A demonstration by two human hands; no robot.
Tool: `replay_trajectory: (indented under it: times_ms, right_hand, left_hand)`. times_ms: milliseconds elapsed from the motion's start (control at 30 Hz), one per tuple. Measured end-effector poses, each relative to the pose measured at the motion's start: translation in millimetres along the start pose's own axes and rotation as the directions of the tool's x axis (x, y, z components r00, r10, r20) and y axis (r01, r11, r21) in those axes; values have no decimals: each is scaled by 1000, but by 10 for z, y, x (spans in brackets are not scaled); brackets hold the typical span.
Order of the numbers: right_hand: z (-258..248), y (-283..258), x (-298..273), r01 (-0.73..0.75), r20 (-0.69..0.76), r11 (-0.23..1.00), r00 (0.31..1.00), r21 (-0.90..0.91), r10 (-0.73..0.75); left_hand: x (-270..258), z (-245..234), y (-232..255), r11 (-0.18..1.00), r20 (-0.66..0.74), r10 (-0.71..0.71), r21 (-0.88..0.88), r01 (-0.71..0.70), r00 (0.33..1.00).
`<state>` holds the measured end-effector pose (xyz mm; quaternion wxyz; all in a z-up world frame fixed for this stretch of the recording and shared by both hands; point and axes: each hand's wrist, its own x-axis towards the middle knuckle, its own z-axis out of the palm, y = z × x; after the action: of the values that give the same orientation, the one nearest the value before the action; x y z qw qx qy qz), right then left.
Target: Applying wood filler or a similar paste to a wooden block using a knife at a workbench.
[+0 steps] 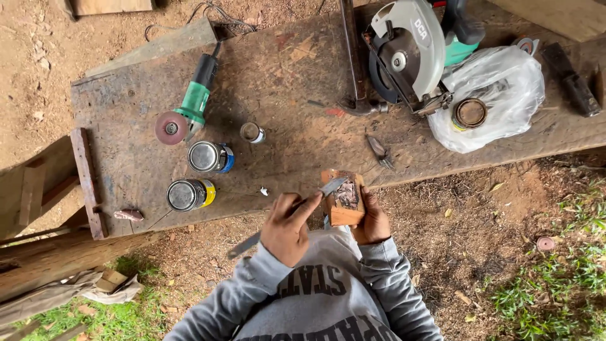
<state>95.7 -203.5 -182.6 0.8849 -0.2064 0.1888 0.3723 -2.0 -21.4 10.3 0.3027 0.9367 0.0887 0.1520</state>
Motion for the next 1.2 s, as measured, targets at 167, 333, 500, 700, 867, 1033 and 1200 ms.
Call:
replay_trajectory:
  times_ms: [167, 333, 500, 700, 867, 1033, 1200]
  right_hand:
    - [-82, -7, -6, -21, 72, 1000, 997, -20, 22]
    - [200, -199, -59, 34, -90, 999, 995, -21, -36]
    - [52, -165, -23, 49, 120, 998, 992, -50, -42]
    - [132, -119, -84, -81, 61, 994, 994, -77, 85]
    - [-9, -109, -86, -44, 161, 996, 985, -75, 55]
    - [474, -225, -245, -35, -94, 998, 995, -58, 29]
    - [-12, -148, -89, -71, 114, 996, 990, -57, 77]
  left_hand:
    - [-69, -353, -148, 988, 139, 30, 148, -50, 990]
    - [-154, -434, -330, 990, 83, -10, 139, -1, 997]
    - [62, -286, 79, 983, -169, -87, -176, 56, 982]
    - [103, -127, 104, 988, -178, 141, -38, -150, 974]
    - [-94, -7, -176, 981, -45, 175, 87, -171, 984]
    - [-130, -282, -121, 964, -78, 246, 129, -234, 966]
    - [59, -136, -22, 963, -218, 227, -94, -252, 949]
